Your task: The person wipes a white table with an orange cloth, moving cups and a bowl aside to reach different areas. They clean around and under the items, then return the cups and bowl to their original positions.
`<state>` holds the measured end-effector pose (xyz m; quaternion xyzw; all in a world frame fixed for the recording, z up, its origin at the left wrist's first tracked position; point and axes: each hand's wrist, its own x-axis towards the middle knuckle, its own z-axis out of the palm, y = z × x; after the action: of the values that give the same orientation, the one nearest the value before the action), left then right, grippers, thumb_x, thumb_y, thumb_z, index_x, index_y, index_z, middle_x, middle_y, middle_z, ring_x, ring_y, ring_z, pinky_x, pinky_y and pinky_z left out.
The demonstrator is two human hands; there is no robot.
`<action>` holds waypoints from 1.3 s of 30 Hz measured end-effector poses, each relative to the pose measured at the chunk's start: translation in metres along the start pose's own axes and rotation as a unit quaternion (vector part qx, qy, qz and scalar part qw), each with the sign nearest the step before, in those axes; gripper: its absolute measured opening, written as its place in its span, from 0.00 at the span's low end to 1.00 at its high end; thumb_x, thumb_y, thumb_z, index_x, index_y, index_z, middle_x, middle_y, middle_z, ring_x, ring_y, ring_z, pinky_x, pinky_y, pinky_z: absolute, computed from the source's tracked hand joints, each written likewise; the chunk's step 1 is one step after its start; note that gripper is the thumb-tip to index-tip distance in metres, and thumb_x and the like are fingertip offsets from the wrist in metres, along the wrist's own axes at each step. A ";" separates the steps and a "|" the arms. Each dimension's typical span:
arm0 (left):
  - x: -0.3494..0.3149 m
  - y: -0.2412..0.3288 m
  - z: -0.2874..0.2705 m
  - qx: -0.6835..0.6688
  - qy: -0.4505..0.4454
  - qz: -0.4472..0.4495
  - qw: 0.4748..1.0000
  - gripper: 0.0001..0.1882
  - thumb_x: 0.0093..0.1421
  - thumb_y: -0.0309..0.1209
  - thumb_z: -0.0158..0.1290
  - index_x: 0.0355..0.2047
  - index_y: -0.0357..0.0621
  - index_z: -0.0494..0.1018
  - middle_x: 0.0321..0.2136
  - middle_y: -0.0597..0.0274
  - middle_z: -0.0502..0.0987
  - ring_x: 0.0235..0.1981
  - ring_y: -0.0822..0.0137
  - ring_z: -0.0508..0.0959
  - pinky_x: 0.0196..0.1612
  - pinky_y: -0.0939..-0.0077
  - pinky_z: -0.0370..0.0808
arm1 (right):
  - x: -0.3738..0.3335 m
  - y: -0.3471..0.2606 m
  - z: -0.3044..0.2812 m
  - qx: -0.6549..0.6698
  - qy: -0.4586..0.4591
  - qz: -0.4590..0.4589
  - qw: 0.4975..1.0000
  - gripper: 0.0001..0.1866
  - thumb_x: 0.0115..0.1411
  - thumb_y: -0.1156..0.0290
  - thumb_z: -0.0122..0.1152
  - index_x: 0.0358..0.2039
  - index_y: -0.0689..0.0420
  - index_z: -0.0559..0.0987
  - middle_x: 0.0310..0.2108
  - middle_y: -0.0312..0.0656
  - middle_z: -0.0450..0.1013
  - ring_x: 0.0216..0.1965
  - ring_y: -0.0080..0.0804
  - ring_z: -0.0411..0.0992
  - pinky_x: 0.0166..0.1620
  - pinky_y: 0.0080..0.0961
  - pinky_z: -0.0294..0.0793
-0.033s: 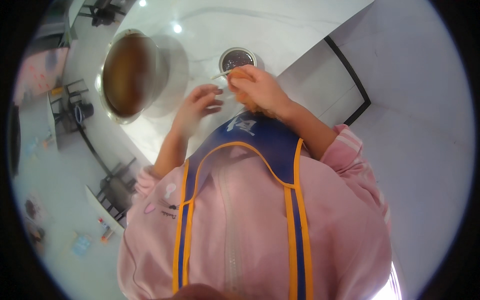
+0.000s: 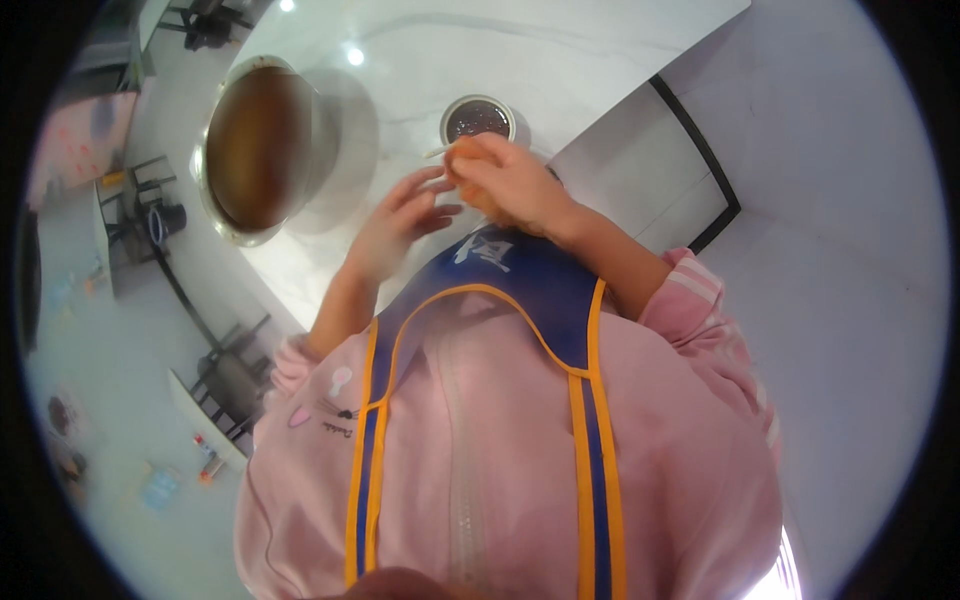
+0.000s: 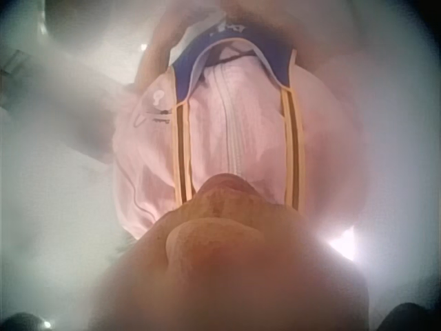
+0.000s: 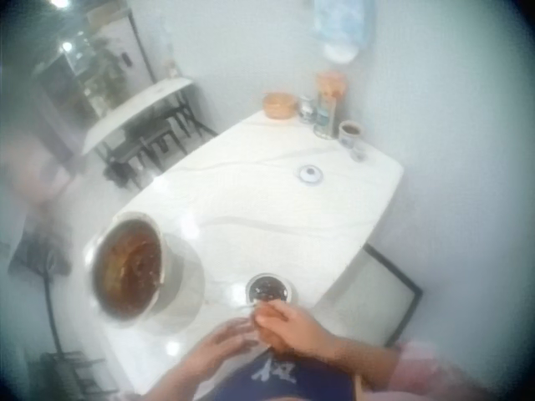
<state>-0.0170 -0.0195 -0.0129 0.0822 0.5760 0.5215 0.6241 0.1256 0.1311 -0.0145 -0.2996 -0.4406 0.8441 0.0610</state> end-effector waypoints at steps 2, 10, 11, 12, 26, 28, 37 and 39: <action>-0.006 -0.008 0.006 0.010 -0.005 0.062 0.998 0.26 0.62 0.30 0.51 0.60 0.41 0.61 0.50 0.56 0.71 0.49 0.65 0.73 0.53 0.72 0.69 | 0.004 0.002 0.019 -0.035 -0.054 0.036 0.997 0.17 0.62 0.62 0.53 0.46 0.59 0.73 0.34 0.37 0.74 0.33 0.20 0.70 0.37 0.19 0.70; -0.009 -0.014 -0.033 0.087 0.196 0.096 0.972 0.19 0.63 0.28 0.49 0.54 0.40 0.67 0.43 0.63 0.75 0.43 0.73 0.74 0.46 0.79 0.71 | 0.028 -0.003 0.018 -0.456 0.071 -0.252 0.850 0.09 0.59 0.67 0.53 0.36 0.53 0.80 0.34 0.42 0.72 0.39 0.41 0.71 0.41 0.33 0.71; -0.007 -0.011 -0.037 0.112 0.214 0.142 0.960 0.18 0.63 0.28 0.49 0.53 0.39 0.67 0.41 0.63 0.76 0.41 0.73 0.75 0.44 0.80 0.72 | 0.034 -0.005 0.011 -0.474 0.124 -0.247 0.836 0.09 0.58 0.68 0.53 0.36 0.53 0.80 0.35 0.42 0.72 0.39 0.41 0.71 0.41 0.33 0.71; -0.005 -0.009 -0.041 0.129 0.255 0.151 0.946 0.17 0.63 0.29 0.49 0.52 0.39 0.68 0.40 0.64 0.76 0.39 0.74 0.75 0.42 0.81 0.72 | 0.041 -0.005 0.007 -0.500 0.108 -0.246 0.823 0.09 0.57 0.69 0.54 0.37 0.53 0.80 0.35 0.40 0.71 0.38 0.39 0.71 0.41 0.31 0.71; 0.030 0.000 -0.059 0.152 0.316 0.159 0.923 0.18 0.59 0.37 0.51 0.44 0.36 0.70 0.33 0.61 0.77 0.32 0.68 0.76 0.35 0.75 0.71 | 0.074 0.008 -0.006 -0.615 -0.008 -0.278 0.738 0.07 0.54 0.69 0.59 0.33 0.54 0.79 0.36 0.38 0.71 0.38 0.38 0.71 0.39 0.32 0.71; 0.032 0.002 -0.058 -0.021 0.215 0.134 0.967 0.17 0.59 0.34 0.48 0.45 0.37 0.70 0.36 0.60 0.77 0.36 0.66 0.76 0.40 0.74 0.71 | 0.079 0.007 -0.011 -0.591 -0.027 -0.266 0.761 0.06 0.54 0.69 0.60 0.32 0.55 0.79 0.35 0.39 0.72 0.36 0.39 0.71 0.39 0.32 0.71; 0.041 0.009 -0.034 -0.176 0.090 0.117 0.973 0.18 0.61 0.24 0.42 0.51 0.35 0.70 0.42 0.57 0.77 0.44 0.66 0.76 0.49 0.74 0.72 | 0.100 0.001 -0.023 -0.555 -0.079 -0.261 0.786 0.06 0.53 0.68 0.60 0.29 0.55 0.79 0.30 0.41 0.73 0.35 0.40 0.71 0.38 0.32 0.70; 0.043 0.010 -0.029 -0.115 0.131 0.100 0.980 0.18 0.60 0.23 0.47 0.52 0.35 0.70 0.43 0.57 0.77 0.45 0.66 0.76 0.49 0.75 0.72 | 0.101 -0.001 -0.022 -0.553 -0.089 -0.255 0.788 0.05 0.53 0.68 0.59 0.28 0.55 0.79 0.30 0.41 0.73 0.34 0.41 0.71 0.37 0.33 0.70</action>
<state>-0.0548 0.0024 -0.0420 -0.0021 0.5781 0.6501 0.4932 0.0558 0.1847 -0.0693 -0.0828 -0.8959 0.4326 0.0586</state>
